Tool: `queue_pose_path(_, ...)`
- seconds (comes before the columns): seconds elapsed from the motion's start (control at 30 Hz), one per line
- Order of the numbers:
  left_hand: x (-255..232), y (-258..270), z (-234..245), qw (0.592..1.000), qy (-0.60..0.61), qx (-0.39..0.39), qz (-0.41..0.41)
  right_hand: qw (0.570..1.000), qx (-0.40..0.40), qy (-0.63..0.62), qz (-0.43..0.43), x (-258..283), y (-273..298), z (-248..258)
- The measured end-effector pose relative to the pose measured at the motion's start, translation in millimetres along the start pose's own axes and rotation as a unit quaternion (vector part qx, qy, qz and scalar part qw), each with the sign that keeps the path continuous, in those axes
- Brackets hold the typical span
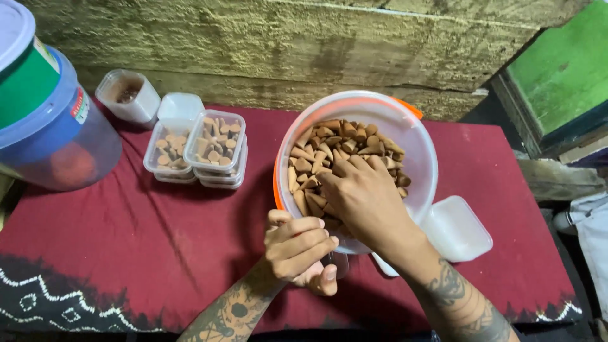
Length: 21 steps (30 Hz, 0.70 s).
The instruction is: Picking up incense cones from a large bucket and arranging them into small plastic containers.
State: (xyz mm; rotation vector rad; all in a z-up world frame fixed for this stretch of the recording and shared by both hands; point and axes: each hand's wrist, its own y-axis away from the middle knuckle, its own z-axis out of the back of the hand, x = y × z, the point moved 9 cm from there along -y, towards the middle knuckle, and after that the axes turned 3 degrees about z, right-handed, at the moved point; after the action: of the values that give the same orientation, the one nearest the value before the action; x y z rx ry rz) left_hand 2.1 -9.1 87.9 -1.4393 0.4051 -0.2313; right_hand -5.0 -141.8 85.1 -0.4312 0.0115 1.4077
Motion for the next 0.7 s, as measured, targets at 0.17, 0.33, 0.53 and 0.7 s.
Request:
queue_pose_path(0.17, 1, -2, -1, 1.0, 0.001, 0.012, 0.006, 1.0, -0.005, 0.008, 0.01, -3, 5, 4)
queue_pose_path(0.33, 5, -5, 4, 1.0, 0.0, 0.003, 0.022, 1.0, -0.01, 0.019, 0.011, -14, 13, 10)
queue_pose_path(0.53, 13, -9, -3, 0.999, 0.017, 0.035, 0.031, 0.976, -0.192, -0.081, -0.066, -23, 49, 66)
queue_pose_path(0.7, 28, -18, -16, 0.995, -0.021, 0.059, 0.079, 0.878, -0.353, -0.254, -0.2, -22, 110, 86)
